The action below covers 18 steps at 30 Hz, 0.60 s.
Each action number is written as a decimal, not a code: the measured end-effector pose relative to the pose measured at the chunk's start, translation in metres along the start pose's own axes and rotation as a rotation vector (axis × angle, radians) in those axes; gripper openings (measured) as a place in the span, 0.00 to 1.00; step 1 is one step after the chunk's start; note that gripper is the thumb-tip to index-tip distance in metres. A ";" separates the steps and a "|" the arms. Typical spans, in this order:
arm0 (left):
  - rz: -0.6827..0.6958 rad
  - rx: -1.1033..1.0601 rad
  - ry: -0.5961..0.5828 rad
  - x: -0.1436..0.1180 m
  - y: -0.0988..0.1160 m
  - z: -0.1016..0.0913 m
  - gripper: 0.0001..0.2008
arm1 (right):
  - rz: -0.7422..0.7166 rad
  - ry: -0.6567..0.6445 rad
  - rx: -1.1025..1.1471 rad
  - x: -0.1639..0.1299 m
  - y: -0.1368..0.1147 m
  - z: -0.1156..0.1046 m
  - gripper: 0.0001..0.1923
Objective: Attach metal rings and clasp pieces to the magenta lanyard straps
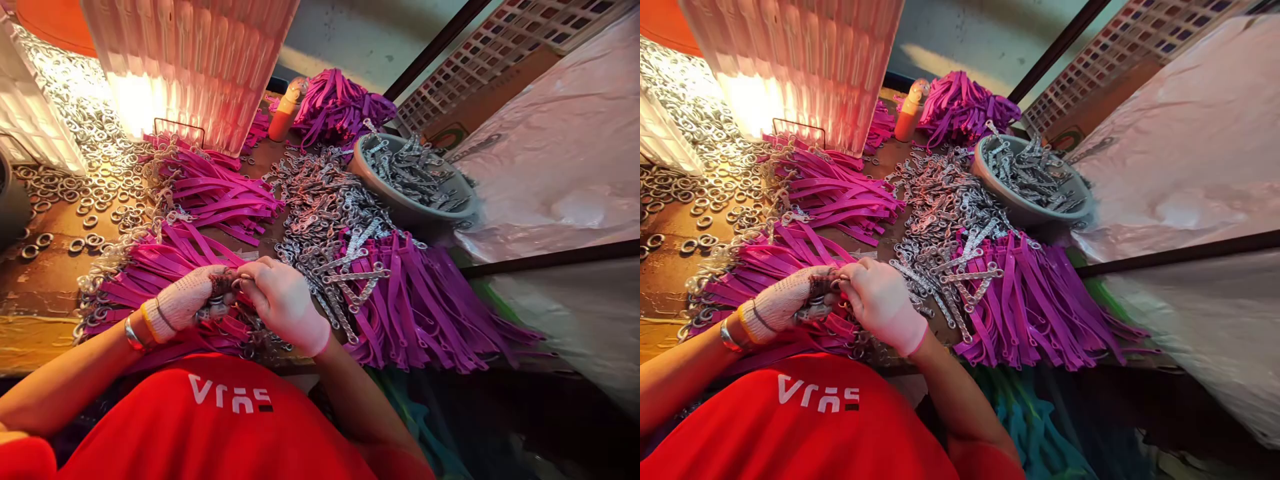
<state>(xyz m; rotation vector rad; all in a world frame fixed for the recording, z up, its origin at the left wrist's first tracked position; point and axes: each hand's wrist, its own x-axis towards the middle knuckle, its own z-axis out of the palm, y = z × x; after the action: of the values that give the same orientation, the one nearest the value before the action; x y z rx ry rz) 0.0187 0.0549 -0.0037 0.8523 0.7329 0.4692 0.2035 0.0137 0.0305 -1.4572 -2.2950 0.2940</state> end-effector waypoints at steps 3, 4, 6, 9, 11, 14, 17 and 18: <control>0.048 0.182 0.020 -0.008 0.011 0.003 0.13 | 0.051 -0.047 -0.095 -0.001 0.001 -0.003 0.15; 0.072 0.268 -0.005 -0.010 0.015 0.004 0.14 | 0.053 -0.063 -0.100 -0.001 0.000 -0.004 0.16; 0.094 0.370 -0.045 -0.012 0.022 0.005 0.12 | 0.067 -0.069 -0.089 0.000 0.000 -0.003 0.16; 0.070 0.283 -0.030 -0.007 0.028 0.008 0.10 | 0.111 0.005 -0.016 0.005 0.000 0.002 0.13; 0.068 0.227 0.013 -0.001 0.030 0.009 0.07 | 0.138 0.064 0.048 0.009 0.002 0.006 0.12; 0.098 0.294 0.072 0.008 0.028 0.008 0.03 | 0.185 0.004 0.029 0.014 0.003 0.008 0.12; 0.083 0.358 0.093 0.018 0.024 0.004 0.04 | 0.252 -0.078 -0.136 0.013 0.002 0.007 0.11; 0.073 0.356 0.092 0.023 0.024 0.003 0.05 | 0.276 -0.071 -0.140 0.012 0.003 0.006 0.11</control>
<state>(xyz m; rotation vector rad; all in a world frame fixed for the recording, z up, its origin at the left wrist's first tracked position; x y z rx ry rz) 0.0336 0.0820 0.0082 1.1999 0.8877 0.4521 0.1988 0.0257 0.0262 -1.8660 -2.2049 0.2708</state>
